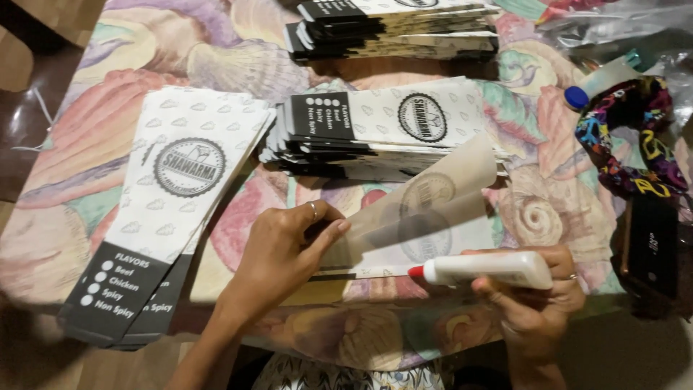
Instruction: Applying glue to the flaps of paper bags and folding them to assemble the bags.
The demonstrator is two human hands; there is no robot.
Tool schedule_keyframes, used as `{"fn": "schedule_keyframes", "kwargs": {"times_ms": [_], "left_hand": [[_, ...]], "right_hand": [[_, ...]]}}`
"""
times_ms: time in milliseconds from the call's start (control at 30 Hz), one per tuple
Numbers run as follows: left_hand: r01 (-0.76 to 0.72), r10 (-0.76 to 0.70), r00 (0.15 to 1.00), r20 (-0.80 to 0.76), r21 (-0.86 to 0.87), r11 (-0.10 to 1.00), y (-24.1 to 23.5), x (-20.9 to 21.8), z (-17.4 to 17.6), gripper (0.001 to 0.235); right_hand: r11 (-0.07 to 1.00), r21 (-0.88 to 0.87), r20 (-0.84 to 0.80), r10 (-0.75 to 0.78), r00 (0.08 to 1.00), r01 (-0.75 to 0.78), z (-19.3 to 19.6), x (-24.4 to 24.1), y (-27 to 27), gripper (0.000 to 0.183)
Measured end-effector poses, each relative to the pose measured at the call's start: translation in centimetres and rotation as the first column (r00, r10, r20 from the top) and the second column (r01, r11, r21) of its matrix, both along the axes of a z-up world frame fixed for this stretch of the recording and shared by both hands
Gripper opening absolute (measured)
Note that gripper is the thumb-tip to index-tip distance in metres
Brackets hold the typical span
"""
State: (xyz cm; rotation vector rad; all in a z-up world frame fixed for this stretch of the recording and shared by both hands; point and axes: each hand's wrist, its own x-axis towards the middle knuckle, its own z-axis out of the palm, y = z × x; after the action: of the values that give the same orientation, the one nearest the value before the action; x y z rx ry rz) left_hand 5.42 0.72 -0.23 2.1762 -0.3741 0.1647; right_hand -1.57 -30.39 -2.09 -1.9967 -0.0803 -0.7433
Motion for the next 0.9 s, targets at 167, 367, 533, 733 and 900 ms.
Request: {"fn": "schedule_keyframes", "kwargs": {"times_ms": [167, 367, 533, 733, 900], "left_hand": [[0.014, -0.021, 0.996, -0.091, -0.077, 0.997, 0.2, 0.2, 1.2, 0.022], [-0.002, -0.029, 0.985, -0.168, -0.181, 0.983, 0.6, 0.8, 1.2, 0.021], [-0.011, -0.023, 0.988, -0.151, -0.219, 0.976, 0.7, 1.0, 0.7, 0.020], [-0.026, -0.015, 0.979, -0.202, -0.200, 0.980, 0.7, 1.2, 0.6, 0.020], [-0.006, -0.036, 0.982, -0.183, -0.224, 0.975, 0.8, 1.2, 0.7, 0.019]], "right_hand": [[0.994, 0.081, -0.056, 0.081, 0.995, -0.076, 1.7, 0.4, 4.1, 0.030], [0.973, 0.114, -0.116, 0.214, 0.970, -0.201, 4.2, 0.7, 8.8, 0.024], [0.910, 0.315, -0.080, 0.307, 0.948, -0.268, 3.1, 1.0, 10.5, 0.039], [0.886, 0.273, -0.120, 0.418, 0.901, -0.374, 4.0, 1.9, 12.2, 0.037], [0.903, 0.270, -0.071, 0.364, 0.929, -0.333, 2.9, 1.4, 14.1, 0.029]]}}
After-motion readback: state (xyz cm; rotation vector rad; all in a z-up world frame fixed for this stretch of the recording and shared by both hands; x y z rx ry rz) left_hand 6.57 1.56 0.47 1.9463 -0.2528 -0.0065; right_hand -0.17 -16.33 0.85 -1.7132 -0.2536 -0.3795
